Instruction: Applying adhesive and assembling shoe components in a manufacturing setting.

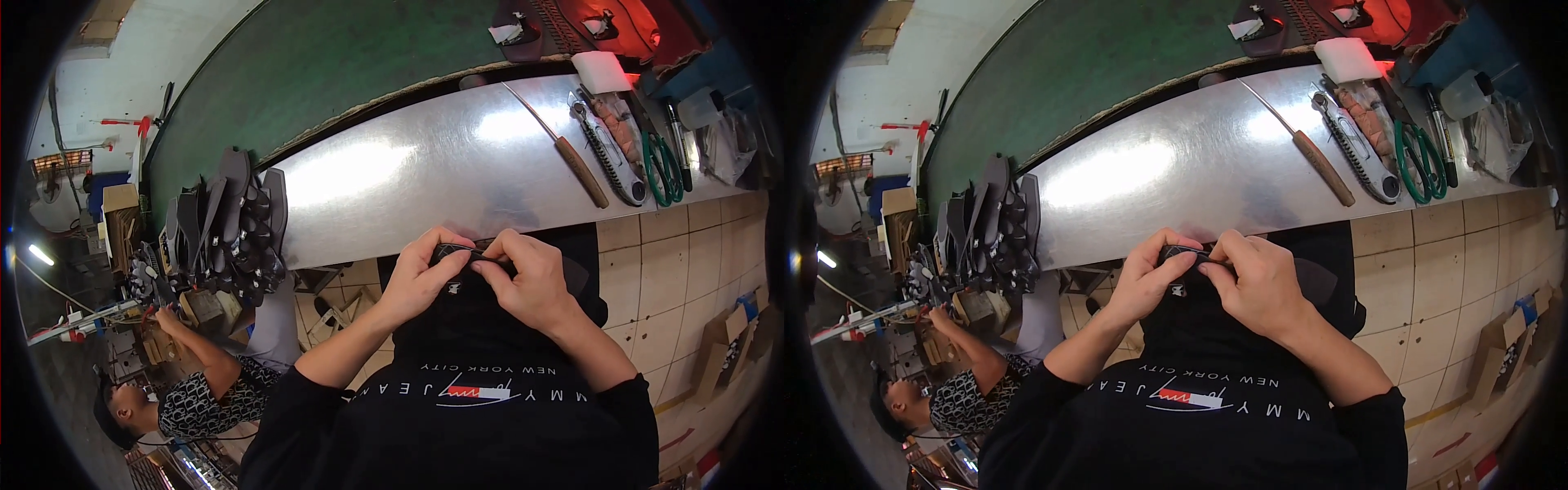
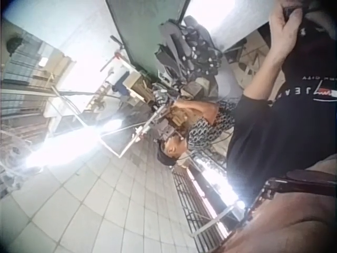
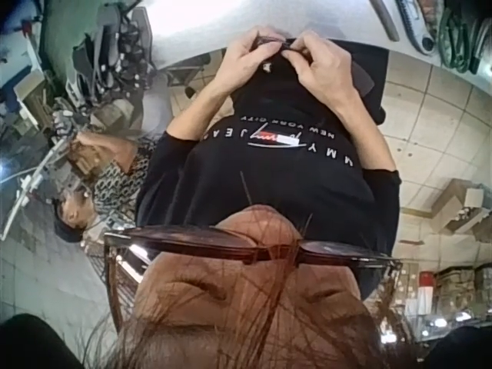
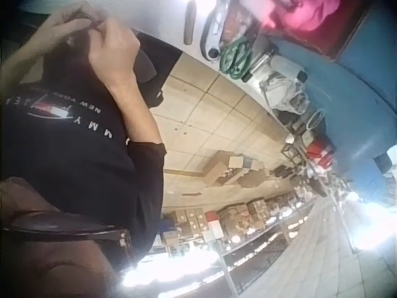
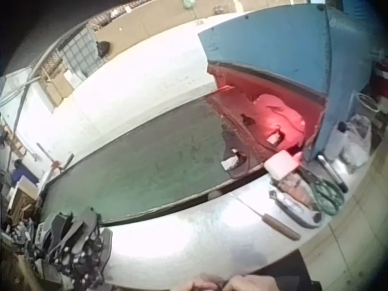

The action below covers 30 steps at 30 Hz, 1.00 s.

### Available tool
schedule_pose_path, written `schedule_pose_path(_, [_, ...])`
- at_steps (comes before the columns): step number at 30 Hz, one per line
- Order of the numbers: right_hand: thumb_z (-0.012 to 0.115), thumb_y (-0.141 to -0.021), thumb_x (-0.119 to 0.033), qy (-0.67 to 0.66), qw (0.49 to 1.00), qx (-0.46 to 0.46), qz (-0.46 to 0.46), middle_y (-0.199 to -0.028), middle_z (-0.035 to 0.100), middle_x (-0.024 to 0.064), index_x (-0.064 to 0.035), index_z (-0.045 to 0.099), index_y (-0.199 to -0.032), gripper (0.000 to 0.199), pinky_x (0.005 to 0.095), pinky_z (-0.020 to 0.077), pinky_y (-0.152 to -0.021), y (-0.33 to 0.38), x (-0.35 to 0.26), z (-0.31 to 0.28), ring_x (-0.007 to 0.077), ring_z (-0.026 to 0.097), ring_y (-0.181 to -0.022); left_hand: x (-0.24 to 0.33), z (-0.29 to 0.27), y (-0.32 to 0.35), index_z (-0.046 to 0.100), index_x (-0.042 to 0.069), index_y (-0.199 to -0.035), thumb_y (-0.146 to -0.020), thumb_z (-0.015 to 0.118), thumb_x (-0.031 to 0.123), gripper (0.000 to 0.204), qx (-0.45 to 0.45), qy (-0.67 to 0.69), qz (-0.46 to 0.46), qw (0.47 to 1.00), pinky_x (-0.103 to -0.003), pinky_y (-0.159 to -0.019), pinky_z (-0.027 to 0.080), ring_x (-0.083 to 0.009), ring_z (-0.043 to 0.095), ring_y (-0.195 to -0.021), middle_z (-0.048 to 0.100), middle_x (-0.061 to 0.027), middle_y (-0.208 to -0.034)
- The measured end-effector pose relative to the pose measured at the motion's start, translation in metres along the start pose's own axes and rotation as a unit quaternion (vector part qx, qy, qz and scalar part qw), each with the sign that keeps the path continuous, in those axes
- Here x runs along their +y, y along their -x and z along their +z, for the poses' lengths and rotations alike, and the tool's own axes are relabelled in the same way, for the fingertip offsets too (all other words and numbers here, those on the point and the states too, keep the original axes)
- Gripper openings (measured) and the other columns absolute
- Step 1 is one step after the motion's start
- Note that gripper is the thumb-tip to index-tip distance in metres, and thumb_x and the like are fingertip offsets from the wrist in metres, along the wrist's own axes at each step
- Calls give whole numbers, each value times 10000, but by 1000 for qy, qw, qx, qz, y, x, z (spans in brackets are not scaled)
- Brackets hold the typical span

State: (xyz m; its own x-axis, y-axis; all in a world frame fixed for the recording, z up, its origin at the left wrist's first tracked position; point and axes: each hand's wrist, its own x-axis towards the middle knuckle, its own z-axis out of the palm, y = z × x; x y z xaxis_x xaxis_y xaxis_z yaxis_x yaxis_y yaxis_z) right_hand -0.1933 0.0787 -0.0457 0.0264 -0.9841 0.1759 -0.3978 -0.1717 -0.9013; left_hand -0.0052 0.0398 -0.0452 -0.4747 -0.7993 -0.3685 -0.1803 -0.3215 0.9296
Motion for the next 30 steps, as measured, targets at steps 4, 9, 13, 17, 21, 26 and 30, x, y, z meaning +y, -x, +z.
schedule_pose_path(4, [773,-744,-125,-70,989,-39,127,-648,589,85,-30,592,-854,232,332,454,-539,-4,-4,-9,225,595,-568,1,3,4,586,20,-1015,-932,592,118,129,20,29,-15,999,-210,-555,469,-62,559,-718,608,-8,-847])
schedule_pose_path(9, [764,-764,-141,-151,977,-97,116,-647,606,87,-31,657,-877,191,313,432,-519,-6,7,-9,214,581,-550,3,0,8,604,20,-989,-920,591,115,118,24,20,-15,999,-214,-689,437,-46,521,-755,594,7,-833])
schedule_pose_path(13, [714,-814,-51,-132,969,-169,122,-648,606,43,18,647,-810,97,255,410,-533,-20,-11,-20,70,536,-579,24,-9,8,612,25,-992,-922,584,134,132,-11,88,-115,989,-216,-551,463,-52,537,-664,601,-2,-811])
schedule_pose_path(17, [656,-869,-89,-105,973,-203,40,-712,631,53,11,672,-840,106,273,436,-600,-42,-9,-25,95,572,-684,32,-23,9,615,32,-1004,-916,579,133,138,-15,163,-102,981,-224,-467,466,-77,559,-614,614,-19,-812])
schedule_pose_path(21, [600,-876,-105,-49,994,92,10,-890,669,147,7,682,-962,164,361,481,-726,-73,1,-57,297,616,-786,33,-71,16,610,51,-1037,-897,587,124,160,136,285,-38,948,-238,-470,491,-129,625,-681,637,-52,-875])
schedule_pose_path(26, [612,-854,-60,377,913,140,-71,-909,582,126,-7,647,-1096,250,391,446,-769,-78,36,-49,318,544,-856,19,-78,8,507,15,-1291,-934,587,198,409,203,354,-54,911,-323,-700,604,-263,645,-1042,610,-137,-1187])
schedule_pose_path(30, [600,-841,-5,288,948,124,-49,-894,554,131,8,632,-1104,264,380,449,-773,-66,54,-41,292,543,-850,-5,-77,0,478,11,-1316,-947,573,224,436,204,413,-57,886,-299,-706,596,-291,621,-1099,599,-159,-1208])
